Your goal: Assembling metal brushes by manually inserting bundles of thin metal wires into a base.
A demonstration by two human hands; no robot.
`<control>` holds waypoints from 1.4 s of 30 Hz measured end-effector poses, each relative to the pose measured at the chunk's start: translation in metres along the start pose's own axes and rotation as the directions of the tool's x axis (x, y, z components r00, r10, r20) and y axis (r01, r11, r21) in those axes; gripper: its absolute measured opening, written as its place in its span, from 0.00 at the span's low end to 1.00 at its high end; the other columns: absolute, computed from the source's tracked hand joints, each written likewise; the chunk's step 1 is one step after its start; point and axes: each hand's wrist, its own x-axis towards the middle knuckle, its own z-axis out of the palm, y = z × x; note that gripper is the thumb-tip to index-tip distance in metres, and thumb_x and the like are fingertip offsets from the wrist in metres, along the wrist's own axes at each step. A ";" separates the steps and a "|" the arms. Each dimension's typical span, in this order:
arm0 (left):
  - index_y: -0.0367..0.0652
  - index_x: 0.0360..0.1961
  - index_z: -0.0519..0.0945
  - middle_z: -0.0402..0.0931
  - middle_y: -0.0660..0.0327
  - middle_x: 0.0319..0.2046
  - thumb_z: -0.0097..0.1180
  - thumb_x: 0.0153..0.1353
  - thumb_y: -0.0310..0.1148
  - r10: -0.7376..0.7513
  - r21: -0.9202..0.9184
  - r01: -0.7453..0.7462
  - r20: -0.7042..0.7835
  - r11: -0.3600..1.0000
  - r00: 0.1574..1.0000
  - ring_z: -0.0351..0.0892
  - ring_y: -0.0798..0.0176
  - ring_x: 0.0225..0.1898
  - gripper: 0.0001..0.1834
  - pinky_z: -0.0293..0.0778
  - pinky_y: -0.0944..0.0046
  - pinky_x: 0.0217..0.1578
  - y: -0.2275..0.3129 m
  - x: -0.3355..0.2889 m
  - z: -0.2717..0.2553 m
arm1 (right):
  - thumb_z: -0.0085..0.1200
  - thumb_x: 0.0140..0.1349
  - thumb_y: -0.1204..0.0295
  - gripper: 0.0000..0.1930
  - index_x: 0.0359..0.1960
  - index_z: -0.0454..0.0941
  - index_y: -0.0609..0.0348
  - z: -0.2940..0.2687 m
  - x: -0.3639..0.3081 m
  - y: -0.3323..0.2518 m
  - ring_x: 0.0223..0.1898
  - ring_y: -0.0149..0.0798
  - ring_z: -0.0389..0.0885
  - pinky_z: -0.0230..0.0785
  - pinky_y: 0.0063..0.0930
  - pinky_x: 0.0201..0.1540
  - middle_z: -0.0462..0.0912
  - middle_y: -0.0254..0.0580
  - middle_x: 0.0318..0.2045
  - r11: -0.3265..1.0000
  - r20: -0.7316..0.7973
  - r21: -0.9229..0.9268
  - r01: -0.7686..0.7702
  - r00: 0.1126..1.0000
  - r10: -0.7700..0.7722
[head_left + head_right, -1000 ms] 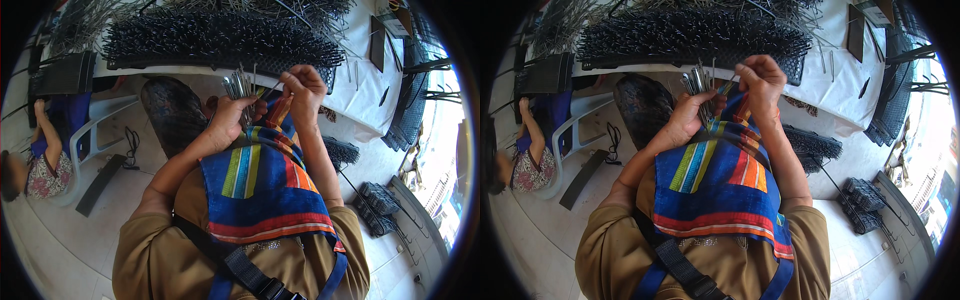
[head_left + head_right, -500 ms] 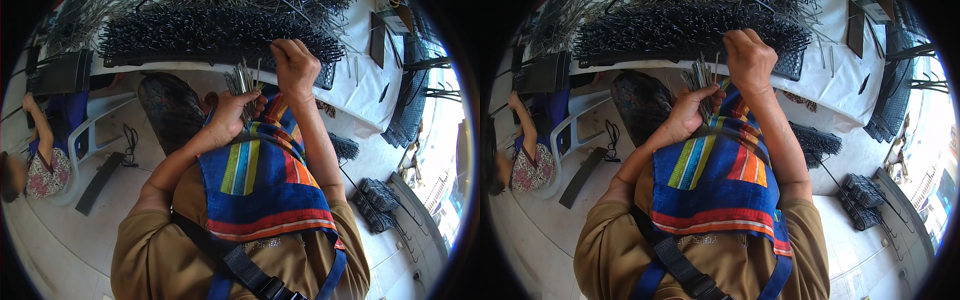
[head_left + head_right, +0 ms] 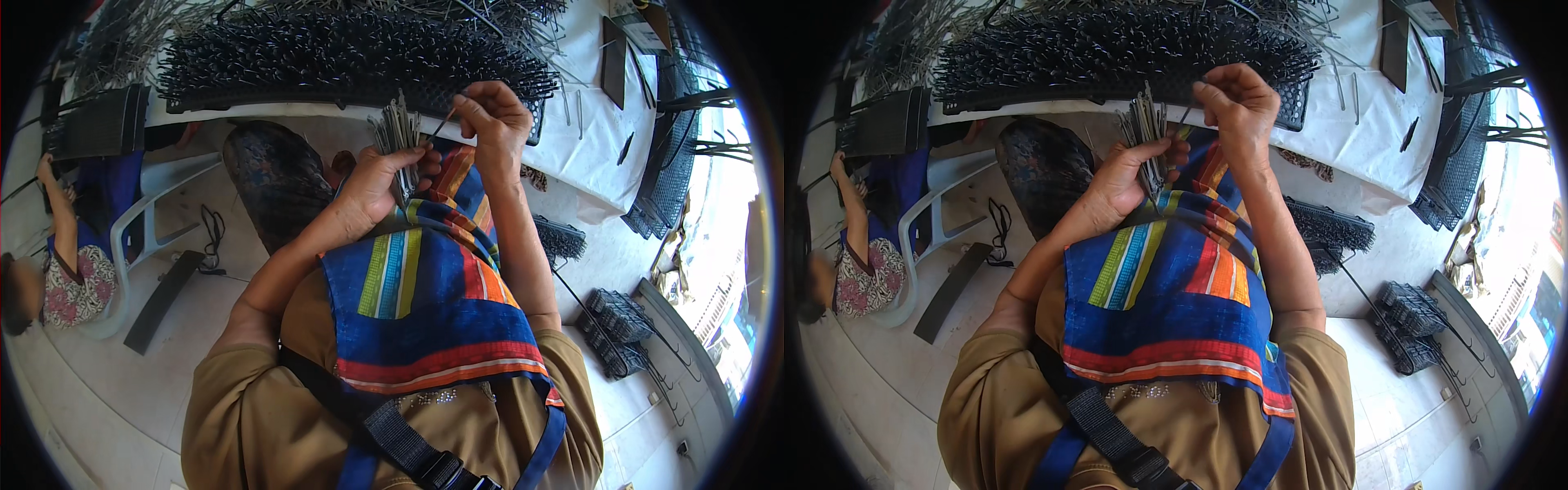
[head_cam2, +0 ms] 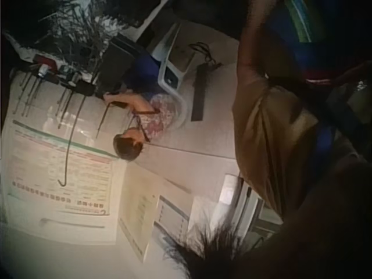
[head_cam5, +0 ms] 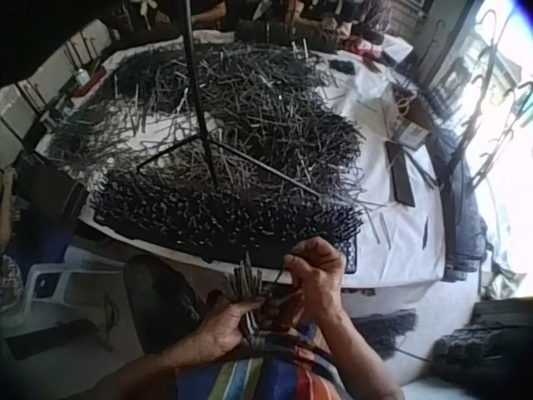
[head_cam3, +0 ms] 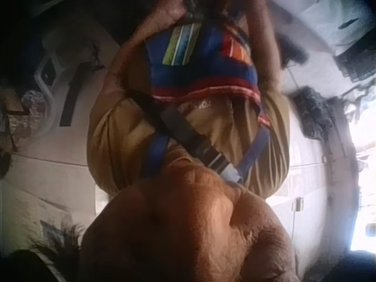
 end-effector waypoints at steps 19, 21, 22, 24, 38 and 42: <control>0.38 0.37 0.80 0.82 0.55 0.31 0.60 0.55 0.24 0.094 0.073 -0.088 -0.085 0.993 0.992 0.81 0.63 0.29 0.08 0.75 0.65 0.30 -0.003 0.005 -0.004 | 0.61 0.51 0.72 0.06 0.32 0.82 0.53 0.019 0.026 0.000 0.23 0.42 0.79 0.70 0.31 0.24 0.76 0.35 0.25 0.088 0.442 -0.824 0.559 0.733 -0.517; 0.36 0.37 0.80 0.82 0.54 0.30 0.59 0.56 0.24 0.096 0.076 -0.089 -0.094 0.993 0.991 0.82 0.62 0.28 0.07 0.75 0.65 0.29 -0.002 0.006 -0.001 | 0.60 0.50 0.72 0.05 0.30 0.81 0.52 0.014 0.021 -0.001 0.23 0.43 0.78 0.69 0.33 0.24 0.74 0.35 0.25 0.121 0.408 -0.820 0.559 0.721 -0.560; 0.35 0.37 0.80 0.82 0.53 0.29 0.58 0.56 0.23 0.101 0.079 -0.093 -0.108 0.993 0.989 0.82 0.61 0.27 0.07 0.76 0.66 0.27 -0.002 0.006 -0.001 | 0.59 0.49 0.73 0.04 0.28 0.81 0.51 0.012 0.016 -0.003 0.23 0.43 0.78 0.69 0.35 0.24 0.73 0.35 0.24 0.158 0.373 -0.812 0.562 0.707 -0.601; 0.37 0.38 0.80 0.82 0.55 0.29 0.59 0.56 0.24 0.081 0.082 -0.074 -0.083 0.994 0.993 0.82 0.62 0.29 0.08 0.76 0.66 0.29 0.001 0.003 -0.001 | 0.61 0.48 0.73 0.07 0.31 0.81 0.54 0.005 0.006 -0.002 0.22 0.40 0.78 0.69 0.32 0.24 0.77 0.37 0.25 0.194 0.361 -0.794 0.576 0.704 -0.612; 0.40 0.44 0.78 0.82 0.56 0.32 0.55 0.59 0.26 0.042 0.018 -0.039 -0.150 0.999 0.988 0.82 0.63 0.32 0.11 0.76 0.65 0.32 -0.003 0.008 -0.002 | 0.60 0.53 0.86 0.07 0.26 0.75 0.63 -0.008 -0.002 -0.003 0.14 0.21 0.69 0.58 0.13 0.16 0.77 0.33 0.19 0.977 -0.203 0.065 0.205 0.961 -0.188; 0.39 0.44 0.78 0.82 0.54 0.34 0.55 0.59 0.25 0.088 0.107 -0.078 -0.099 0.991 0.991 0.82 0.62 0.33 0.11 0.75 0.65 0.32 -0.006 0.004 0.001 | 0.61 0.52 0.85 0.07 0.26 0.76 0.61 -0.006 0.012 0.003 0.16 0.20 0.71 0.60 0.14 0.18 0.77 0.30 0.19 0.923 -0.239 -0.155 0.353 0.893 -0.382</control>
